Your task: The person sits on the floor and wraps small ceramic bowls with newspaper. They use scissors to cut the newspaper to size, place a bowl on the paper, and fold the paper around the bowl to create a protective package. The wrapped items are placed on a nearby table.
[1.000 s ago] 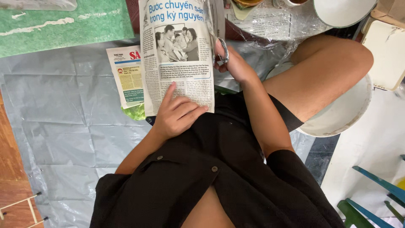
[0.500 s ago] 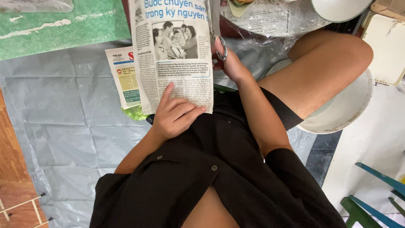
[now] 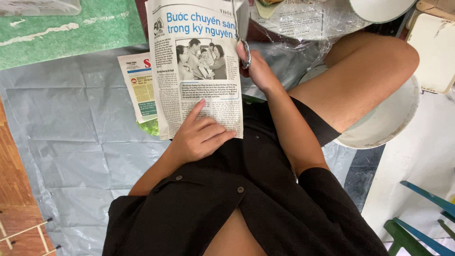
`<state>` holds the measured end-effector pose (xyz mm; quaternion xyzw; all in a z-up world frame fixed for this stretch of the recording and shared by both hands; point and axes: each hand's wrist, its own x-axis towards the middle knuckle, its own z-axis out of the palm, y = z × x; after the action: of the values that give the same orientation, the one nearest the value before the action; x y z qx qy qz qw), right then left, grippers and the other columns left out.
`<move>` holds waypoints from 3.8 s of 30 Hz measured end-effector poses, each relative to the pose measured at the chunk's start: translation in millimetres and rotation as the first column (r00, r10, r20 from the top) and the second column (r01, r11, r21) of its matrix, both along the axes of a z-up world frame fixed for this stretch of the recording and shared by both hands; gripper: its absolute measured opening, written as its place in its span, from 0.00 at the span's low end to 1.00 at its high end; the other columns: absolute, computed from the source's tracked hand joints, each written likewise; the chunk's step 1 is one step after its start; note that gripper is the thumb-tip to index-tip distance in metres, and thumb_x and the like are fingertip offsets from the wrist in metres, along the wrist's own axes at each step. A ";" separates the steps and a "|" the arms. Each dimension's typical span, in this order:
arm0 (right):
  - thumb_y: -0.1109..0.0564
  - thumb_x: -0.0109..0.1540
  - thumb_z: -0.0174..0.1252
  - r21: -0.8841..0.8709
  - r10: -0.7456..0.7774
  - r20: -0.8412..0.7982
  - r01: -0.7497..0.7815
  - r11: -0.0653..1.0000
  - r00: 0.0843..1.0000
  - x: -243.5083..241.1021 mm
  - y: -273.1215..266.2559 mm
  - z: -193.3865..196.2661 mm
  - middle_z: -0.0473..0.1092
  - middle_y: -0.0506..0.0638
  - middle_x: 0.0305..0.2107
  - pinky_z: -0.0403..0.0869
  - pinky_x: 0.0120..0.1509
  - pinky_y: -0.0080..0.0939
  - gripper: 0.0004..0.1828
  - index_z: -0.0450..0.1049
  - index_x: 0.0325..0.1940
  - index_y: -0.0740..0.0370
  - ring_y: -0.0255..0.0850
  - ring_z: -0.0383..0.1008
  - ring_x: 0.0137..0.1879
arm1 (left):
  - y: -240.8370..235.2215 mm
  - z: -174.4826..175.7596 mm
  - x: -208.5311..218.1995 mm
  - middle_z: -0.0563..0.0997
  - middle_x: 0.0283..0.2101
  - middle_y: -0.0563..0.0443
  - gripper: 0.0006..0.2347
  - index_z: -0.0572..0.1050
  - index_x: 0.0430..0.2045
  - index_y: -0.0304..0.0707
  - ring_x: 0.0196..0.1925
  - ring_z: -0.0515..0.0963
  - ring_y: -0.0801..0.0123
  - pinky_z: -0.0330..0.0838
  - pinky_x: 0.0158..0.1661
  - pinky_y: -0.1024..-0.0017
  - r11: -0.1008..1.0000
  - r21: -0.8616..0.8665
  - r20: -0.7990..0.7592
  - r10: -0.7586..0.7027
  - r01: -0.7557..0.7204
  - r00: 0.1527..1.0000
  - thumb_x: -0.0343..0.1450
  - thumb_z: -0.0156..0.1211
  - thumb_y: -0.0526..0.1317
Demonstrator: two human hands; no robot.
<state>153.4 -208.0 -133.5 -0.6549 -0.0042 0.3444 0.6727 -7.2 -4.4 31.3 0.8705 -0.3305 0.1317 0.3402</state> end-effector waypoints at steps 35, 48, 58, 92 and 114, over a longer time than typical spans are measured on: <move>0.56 0.67 0.68 -0.595 0.188 0.715 0.444 0.670 0.674 33.7 -130.0 23.5 0.72 0.64 0.51 0.78 0.54 0.46 0.13 0.79 0.47 0.69 0.55 0.76 0.54 | 18.4 -69.8 28.3 0.82 0.49 0.55 0.05 0.81 0.36 0.43 0.57 0.79 0.65 0.50 0.72 0.46 0.973 -0.069 -0.044 0.218 -0.220 0.975 0.70 0.71 0.36; 0.33 0.68 0.53 0.338 -0.013 -0.163 0.068 0.939 0.987 -22.6 -21.3 46.7 0.70 0.52 0.63 0.74 0.68 0.42 0.34 0.67 0.70 0.56 0.43 0.73 0.67 | 34.4 -73.2 11.8 0.82 0.51 0.67 0.03 0.82 0.29 0.57 0.63 0.75 0.69 0.41 0.72 0.36 0.998 -0.056 -0.064 -0.039 0.035 0.997 0.69 0.71 0.40; 0.65 0.67 0.63 0.409 -0.464 -0.043 0.439 0.800 0.885 -19.4 23.1 18.4 0.75 0.58 0.53 0.76 0.63 0.44 0.19 0.69 0.61 0.72 0.42 0.77 0.56 | 62.1 -77.2 -3.3 0.76 0.56 0.41 0.13 0.77 0.39 0.46 0.65 0.70 0.55 0.50 0.69 0.45 0.901 -0.190 -0.268 0.336 -0.391 0.903 0.63 0.73 0.41; 0.57 0.72 0.56 0.160 -0.421 0.352 0.389 0.907 0.836 -19.5 -20.3 30.3 0.77 0.46 0.36 0.72 0.42 0.29 0.12 0.77 0.51 0.70 0.26 0.72 0.38 | 126.9 -134.1 18.6 0.83 0.39 0.51 0.05 0.73 0.37 0.33 0.38 0.78 0.80 0.71 0.43 0.79 0.264 -0.652 -0.692 0.174 -0.711 0.700 0.77 0.65 0.31; 0.58 0.70 0.60 -0.061 -0.352 0.609 0.484 0.873 0.711 -1.6 -15.0 50.7 0.74 0.44 0.29 0.68 0.39 0.31 0.11 0.80 0.50 0.71 0.27 0.67 0.35 | 105.6 -102.8 36.0 0.83 0.35 0.55 0.08 0.82 0.40 0.24 0.34 0.77 0.83 0.71 0.35 0.81 0.451 -0.467 -0.620 0.447 -0.761 0.645 0.75 0.69 0.35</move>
<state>151.8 -223.0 -82.8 -0.7805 -0.0223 -0.0359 0.6237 28.8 101.2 -71.5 0.7395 0.1659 0.1749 0.6285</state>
